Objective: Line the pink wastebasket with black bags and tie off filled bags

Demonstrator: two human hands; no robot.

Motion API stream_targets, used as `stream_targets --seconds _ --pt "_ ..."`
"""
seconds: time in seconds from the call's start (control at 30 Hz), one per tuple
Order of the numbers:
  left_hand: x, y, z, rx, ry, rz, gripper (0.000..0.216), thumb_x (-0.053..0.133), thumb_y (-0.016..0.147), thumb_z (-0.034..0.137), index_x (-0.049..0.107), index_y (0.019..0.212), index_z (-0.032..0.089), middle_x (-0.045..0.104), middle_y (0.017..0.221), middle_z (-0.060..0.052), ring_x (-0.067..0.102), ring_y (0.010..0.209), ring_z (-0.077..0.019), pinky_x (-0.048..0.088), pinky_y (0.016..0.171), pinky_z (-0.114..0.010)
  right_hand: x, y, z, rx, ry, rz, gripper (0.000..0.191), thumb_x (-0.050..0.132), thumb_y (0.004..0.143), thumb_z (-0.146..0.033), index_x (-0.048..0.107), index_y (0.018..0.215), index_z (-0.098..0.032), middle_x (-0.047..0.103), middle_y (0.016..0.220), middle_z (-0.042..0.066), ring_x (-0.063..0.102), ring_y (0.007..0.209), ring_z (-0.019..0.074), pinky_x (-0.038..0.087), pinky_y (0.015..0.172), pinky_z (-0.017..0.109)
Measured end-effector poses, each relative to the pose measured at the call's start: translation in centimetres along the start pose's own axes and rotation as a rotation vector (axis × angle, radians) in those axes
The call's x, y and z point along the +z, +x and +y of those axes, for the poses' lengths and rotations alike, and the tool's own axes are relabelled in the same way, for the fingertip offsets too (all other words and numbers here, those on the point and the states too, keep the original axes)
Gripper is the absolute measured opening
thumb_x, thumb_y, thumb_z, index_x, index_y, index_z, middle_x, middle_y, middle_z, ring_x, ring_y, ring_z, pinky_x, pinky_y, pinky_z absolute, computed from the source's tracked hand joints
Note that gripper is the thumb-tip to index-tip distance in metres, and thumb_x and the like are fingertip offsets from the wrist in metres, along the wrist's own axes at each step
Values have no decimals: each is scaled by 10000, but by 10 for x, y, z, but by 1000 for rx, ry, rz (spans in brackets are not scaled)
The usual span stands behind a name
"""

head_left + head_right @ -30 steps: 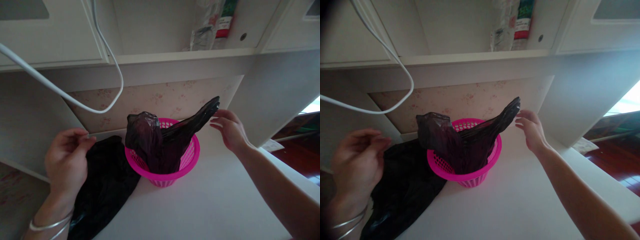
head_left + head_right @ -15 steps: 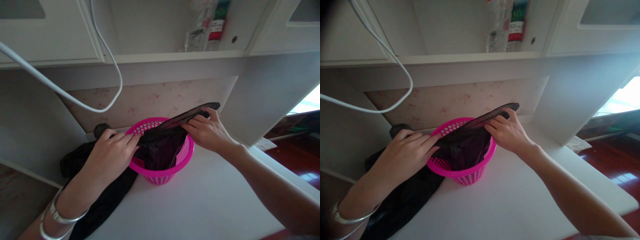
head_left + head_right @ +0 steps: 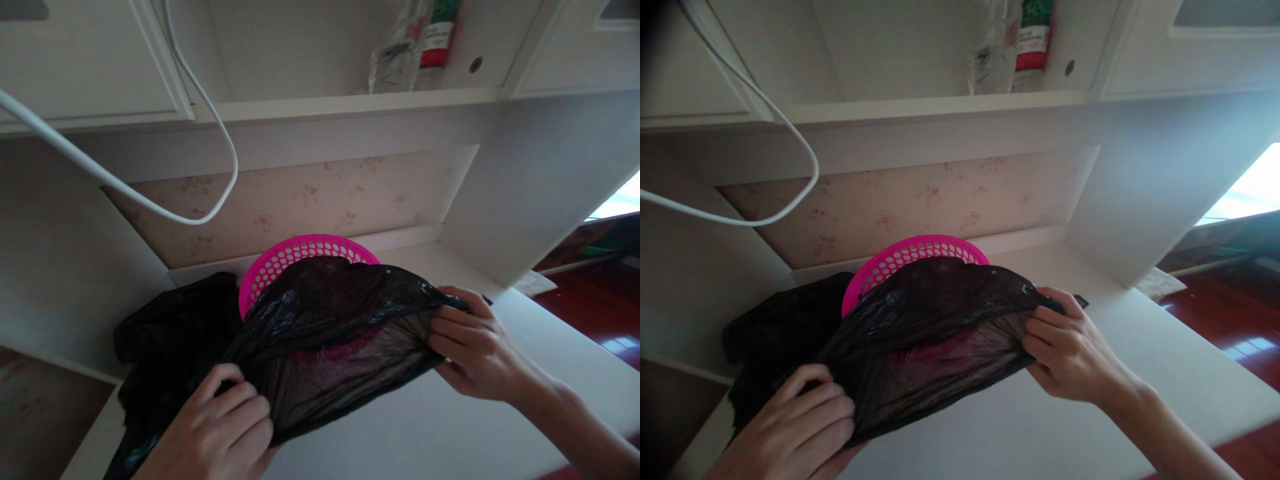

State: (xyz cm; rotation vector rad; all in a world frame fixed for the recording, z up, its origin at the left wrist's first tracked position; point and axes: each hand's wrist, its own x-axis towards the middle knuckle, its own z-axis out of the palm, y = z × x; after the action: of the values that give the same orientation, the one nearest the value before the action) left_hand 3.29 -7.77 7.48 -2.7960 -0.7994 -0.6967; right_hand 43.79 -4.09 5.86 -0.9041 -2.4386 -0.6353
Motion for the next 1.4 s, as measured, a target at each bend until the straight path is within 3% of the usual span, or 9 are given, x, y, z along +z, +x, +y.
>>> stream_targets --seconds 0.3,0.4,0.47,0.6,0.7,0.87,1.0,1.13,1.4 --pt "46 -19 -25 -336 73 -277 162 664 908 139 758 973 255 798 908 -19 775 813 -281 599 727 -410 48 2 -6 369 89 -343 191 614 843 -129 765 885 -239 803 851 69 759 860 293 204 1213 740" --pt "34 -26 -28 -494 -194 -176 114 650 968 290 757 1007 294 805 912 32 781 780 -187 603 683 -261 48 0 5 493 339 -275 194 630 886 -233 763 1027 -246 803 1126 106 749 1018 310 412 1134 664" --pt "22 -27 -30 -610 -282 -23 201 612 995 384 715 861 276 743 749 50 724 642 -138 557 579 -197 43 1 13 652 581 -179 168 640 888 -326 769 958 -243 812 1061 98 754 939 288 583 943 509" --pt "17 -15 -38 -730 -159 376 286 735 881 512 657 929 241 710 872 -2 695 730 -169 574 673 -240 41 15 24 1061 931 110 344 718 813 -577 783 883 -246 813 922 73 739 873 278 601 771 386" --pt "30 -4 -42 -747 -167 434 322 756 856 507 669 999 232 732 1004 -44 719 875 -209 584 782 -286 51 31 26 1208 1007 288 410 767 754 -637 760 855 -240 799 904 63 719 901 270 574 786 364" --pt "45 -2 -47 -885 -301 437 268 629 944 486 708 868 241 732 763 0 692 683 -190 546 673 -272 70 53 34 1304 994 444 399 815 725 -565 569 728 -251 710 707 15 649 667 201 476 577 300" --pt "49 2 -67 -1049 -437 542 350 638 914 568 707 878 226 722 796 -11 681 750 -209 527 688 -281 81 68 46 1317 1006 510 443 801 716 -518 472 894 -281 702 696 -32 659 643 188 462 566 285" --pt "65 16 -102 -1173 -702 678 414 718 846 617 713 899 206 711 839 -4 640 819 -192 488 741 -268 95 84 58 1268 1043 360 503 776 713 -537 628 1098 -250 744 770 -17 671 722 196 503 682 319" --pt "96 50 -144 -1178 -1029 704 484 884 570 579 690 776 187 729 728 -5 661 714 -202 547 728 -330 138 101 76 1186 1158 73 363 736 812 -537 753 788 -175 755 736 41 709 751 249 562 707 363"
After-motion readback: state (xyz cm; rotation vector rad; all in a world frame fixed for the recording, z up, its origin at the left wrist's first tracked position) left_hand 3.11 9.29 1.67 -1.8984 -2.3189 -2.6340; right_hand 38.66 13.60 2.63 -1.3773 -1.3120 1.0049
